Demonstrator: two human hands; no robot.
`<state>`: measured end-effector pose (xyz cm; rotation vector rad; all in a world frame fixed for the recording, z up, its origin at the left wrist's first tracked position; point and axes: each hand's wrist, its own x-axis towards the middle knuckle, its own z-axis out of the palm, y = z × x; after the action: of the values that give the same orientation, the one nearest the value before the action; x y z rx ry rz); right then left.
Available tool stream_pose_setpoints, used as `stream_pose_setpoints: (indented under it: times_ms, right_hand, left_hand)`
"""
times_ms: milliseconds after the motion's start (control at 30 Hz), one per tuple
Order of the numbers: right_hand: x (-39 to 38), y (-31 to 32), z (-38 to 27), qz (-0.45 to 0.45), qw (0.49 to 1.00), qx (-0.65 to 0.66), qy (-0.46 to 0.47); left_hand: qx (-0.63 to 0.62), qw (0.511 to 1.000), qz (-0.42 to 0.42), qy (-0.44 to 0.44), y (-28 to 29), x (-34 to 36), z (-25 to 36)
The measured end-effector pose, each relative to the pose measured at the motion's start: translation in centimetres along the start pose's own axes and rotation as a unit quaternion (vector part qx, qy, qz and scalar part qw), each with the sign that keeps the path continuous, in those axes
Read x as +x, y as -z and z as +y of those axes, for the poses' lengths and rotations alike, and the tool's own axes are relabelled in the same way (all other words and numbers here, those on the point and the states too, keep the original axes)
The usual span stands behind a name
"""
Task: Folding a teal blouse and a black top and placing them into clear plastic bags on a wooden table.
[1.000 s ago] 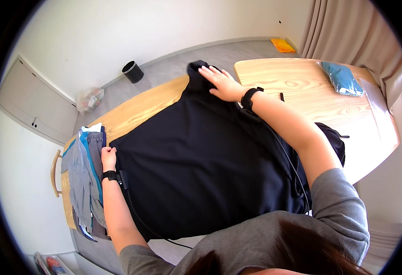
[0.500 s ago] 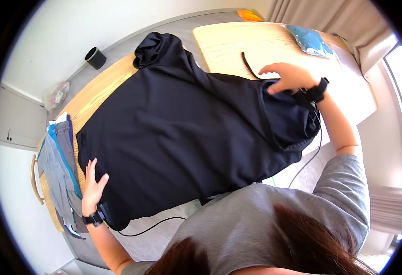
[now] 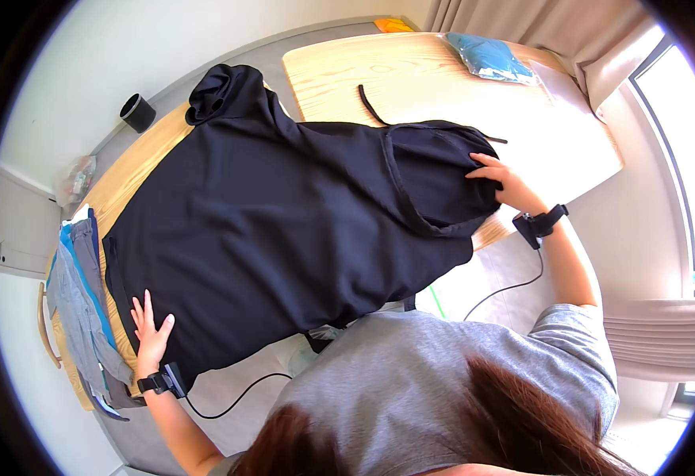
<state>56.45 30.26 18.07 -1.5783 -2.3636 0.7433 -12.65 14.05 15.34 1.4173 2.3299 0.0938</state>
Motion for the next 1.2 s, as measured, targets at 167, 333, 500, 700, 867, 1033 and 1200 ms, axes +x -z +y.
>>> stream_pose_setpoints:
  times_ms: [167,333,500,700,867,1033,1200]
  right_hand:
    - [0.7,2.5,2.7,0.055,0.997,0.041,-0.032]
    - [6.8,7.8,6.5,0.189,0.778,0.598,-0.027]
    - [12.1,10.1,6.4,0.472,0.658,0.530,-0.251]
    - [16.3,4.9,-3.5,0.127,0.969,0.214,0.006]
    - [22.6,-1.9,-8.3,0.003,0.984,-0.132,0.120]
    - [29.3,-5.4,-8.0,-0.068,0.973,-0.195,-0.102]
    - [34.3,-5.5,-7.0,-0.109,0.947,-0.279,-0.119]
  left_hand:
    - [0.002,1.000,0.014,0.000,-0.1,0.1,-0.3]
    - [-0.012,1.000,0.021,-0.006,0.0,0.4,-0.2]
    - [-0.059,0.997,0.025,-0.037,0.2,0.8,-1.0]
    - [-0.060,0.996,0.049,-0.050,0.5,1.3,-0.5]
    - [0.037,0.999,0.018,0.024,0.6,1.7,1.5]
    - [0.041,0.999,-0.011,0.030,1.7,2.7,1.8]
    - [0.031,0.999,-0.034,0.017,3.5,6.5,2.3]
